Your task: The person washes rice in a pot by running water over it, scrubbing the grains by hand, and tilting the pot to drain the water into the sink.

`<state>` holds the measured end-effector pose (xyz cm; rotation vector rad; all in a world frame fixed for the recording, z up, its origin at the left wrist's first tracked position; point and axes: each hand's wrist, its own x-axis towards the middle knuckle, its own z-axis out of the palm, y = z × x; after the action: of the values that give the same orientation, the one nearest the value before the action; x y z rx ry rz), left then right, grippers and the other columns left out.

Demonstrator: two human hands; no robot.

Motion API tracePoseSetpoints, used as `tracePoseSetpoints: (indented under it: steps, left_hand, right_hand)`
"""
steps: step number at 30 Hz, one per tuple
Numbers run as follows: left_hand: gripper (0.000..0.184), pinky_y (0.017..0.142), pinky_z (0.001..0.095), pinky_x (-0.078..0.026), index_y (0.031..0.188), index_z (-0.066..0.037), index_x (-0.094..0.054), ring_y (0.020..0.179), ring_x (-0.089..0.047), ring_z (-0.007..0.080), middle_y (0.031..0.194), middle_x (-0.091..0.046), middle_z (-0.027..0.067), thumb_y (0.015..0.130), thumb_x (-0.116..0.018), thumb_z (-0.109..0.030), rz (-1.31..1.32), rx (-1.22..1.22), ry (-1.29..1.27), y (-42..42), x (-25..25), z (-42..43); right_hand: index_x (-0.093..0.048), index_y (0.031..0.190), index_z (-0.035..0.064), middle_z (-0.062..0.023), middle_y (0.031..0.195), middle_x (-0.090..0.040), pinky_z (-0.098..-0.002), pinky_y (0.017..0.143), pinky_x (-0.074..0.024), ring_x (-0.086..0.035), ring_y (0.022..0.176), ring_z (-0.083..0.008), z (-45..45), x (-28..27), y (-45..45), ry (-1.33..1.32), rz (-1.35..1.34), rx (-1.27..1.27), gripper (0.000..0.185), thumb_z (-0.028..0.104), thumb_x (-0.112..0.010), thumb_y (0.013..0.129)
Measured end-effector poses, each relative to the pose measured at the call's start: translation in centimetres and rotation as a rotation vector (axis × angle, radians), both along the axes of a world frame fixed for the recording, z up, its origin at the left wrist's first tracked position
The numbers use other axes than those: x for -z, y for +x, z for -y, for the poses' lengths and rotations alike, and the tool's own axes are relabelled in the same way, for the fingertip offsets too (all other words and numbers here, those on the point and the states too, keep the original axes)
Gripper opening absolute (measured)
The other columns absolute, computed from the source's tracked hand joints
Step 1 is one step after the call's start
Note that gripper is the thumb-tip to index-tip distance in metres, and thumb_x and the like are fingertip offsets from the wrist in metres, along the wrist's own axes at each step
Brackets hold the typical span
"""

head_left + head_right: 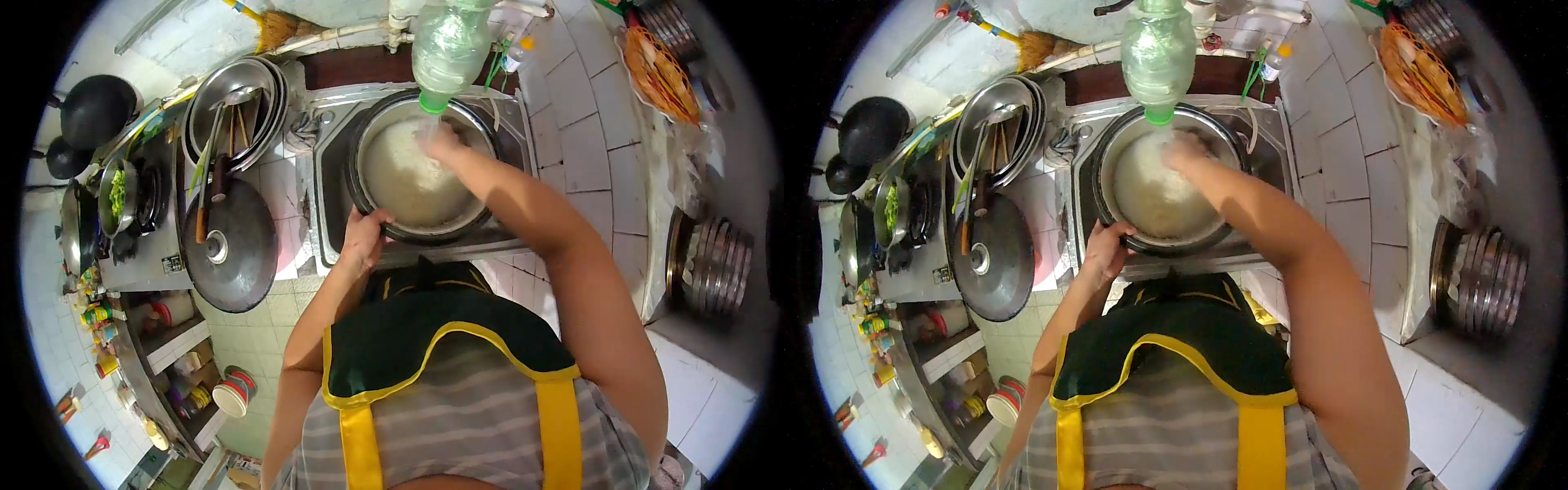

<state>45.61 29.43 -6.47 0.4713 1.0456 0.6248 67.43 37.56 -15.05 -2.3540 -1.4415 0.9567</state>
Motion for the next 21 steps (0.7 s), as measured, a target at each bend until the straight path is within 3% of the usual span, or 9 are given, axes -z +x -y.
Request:
tracePoseSetpoints:
  steps: [3,5,8,11,14,15,17,19,21]
  left_hand:
    - [0.033,0.044,0.028,-0.044,0.101,-0.007,-0.045,0.062,-0.052,0.0154,0.082,-0.053,0.0047,0.07,-0.049,0.004,-0.063,0.058,-0.034,0.1,-0.6,0.1]
    - [0.033,0.044,0.0278,-0.044,0.1,-0.007,-0.045,0.061,-0.052,0.0152,0.082,-0.053,0.0048,0.07,-0.049,0.003,-0.037,0.024,-0.049,0.0,0.0,-0.1]
    - [0.032,0.044,0.0278,-0.045,0.1,-0.006,-0.045,0.062,-0.053,0.0152,0.082,-0.053,0.0051,0.07,-0.05,0.002,-0.003,0.033,-0.05,-0.8,0.3,-0.6]
    - [0.032,0.045,0.0281,-0.046,0.1,-0.006,-0.045,0.063,-0.054,0.0155,0.082,-0.054,0.0056,0.07,-0.05,0.002,-0.005,0.013,-0.041,-0.9,-0.7,-0.5]
    - [0.033,0.045,0.0285,-0.047,0.102,-0.006,-0.045,0.064,-0.055,0.0159,0.082,-0.054,0.0059,0.07,-0.049,0.002,-0.021,0.002,-0.033,-0.7,-1.7,-0.6]
    - [0.034,0.045,0.0287,-0.047,0.103,-0.006,-0.045,0.064,-0.055,0.0159,0.082,-0.054,0.006,0.07,-0.049,0.002,-0.024,0.007,-0.029,-0.5,-1.8,-0.7]
    - [0.035,0.045,0.0289,-0.047,0.104,-0.006,-0.044,0.063,-0.055,0.0162,0.083,-0.054,0.0063,0.07,-0.049,0.002,-0.017,-0.002,-0.017,-0.4,-1.7,-0.5]
    - [0.036,0.045,0.0291,-0.047,0.104,-0.006,-0.044,0.063,-0.055,0.0164,0.083,-0.055,0.0066,0.07,-0.049,0.002,-0.011,-0.003,-0.016,-0.4,-1.8,-0.7]
    - [0.035,0.045,0.0294,-0.047,0.104,-0.006,-0.044,0.063,-0.055,0.0167,0.083,-0.055,0.0069,0.07,-0.05,0.002,-0.004,0.005,-0.031,-0.8,-2.0,-1.1]
  right_hand:
    - [-0.053,0.111,0.0211,-0.0088,0.113,-0.054,-0.0521,0.089,-0.0333,-0.046,0.108,-0.033,0.4,2.1,-5.1,0.116,0.215,-0.298,0.033,0.035,-0.04,0.085]
    - [-0.057,0.107,0.0216,-0.0074,0.121,-0.048,-0.0563,0.091,-0.0292,-0.036,0.119,-0.0333,3.3,-5.2,-6.2,0.045,0.384,-1.148,0.03,0.03,-0.044,0.082]
    - [-0.058,0.106,0.0241,-0.0049,0.128,-0.04,-0.062,0.089,-0.0289,-0.026,0.124,-0.0346,6.5,-4.0,-2.0,0.411,0.3,-1.442,0.031,0.022,-0.047,0.078]
    - [-0.06,0.104,0.0191,-0.0062,0.123,-0.043,-0.0587,0.089,-0.0323,-0.025,0.125,-0.0332,7.4,-6.0,0.5,0.338,0.44,-1.175,0.029,0.018,-0.048,0.078]
    - [-0.062,0.096,0.0139,-0.0099,0.125,-0.041,-0.0556,0.094,-0.0292,-0.032,0.122,-0.033,8.3,-5.7,-2.3,0.033,0.479,-1.231,0.024,0.018,-0.048,0.077]
    - [-0.062,0.096,0.0103,-0.011,0.125,-0.041,-0.0537,0.094,-0.0298,-0.033,0.121,-0.0329,7.5,-9.4,-3.9,-0.144,0.229,-1.176,0.024,0.018,-0.048,0.077]
    - [-0.062,0.094,0.0093,-0.013,0.121,-0.044,-0.0518,0.094,-0.0305,-0.034,0.12,-0.0331,6.0,-8.0,-3.8,0.159,0.265,-1.229,0.024,0.018,-0.048,0.077]
    - [-0.06,0.099,0.0094,-0.0129,0.117,-0.047,-0.0496,0.093,-0.0315,-0.037,0.117,-0.0313,5.0,-4.8,-3.1,0.486,0.214,-0.775,0.026,0.02,-0.049,0.077]
    - [-0.058,0.102,0.0091,-0.0125,0.117,-0.047,-0.0486,0.091,-0.0337,-0.038,0.116,-0.0305,7.1,-4.1,-2.3,0.255,0.512,-0.91,0.028,0.019,-0.049,0.077]
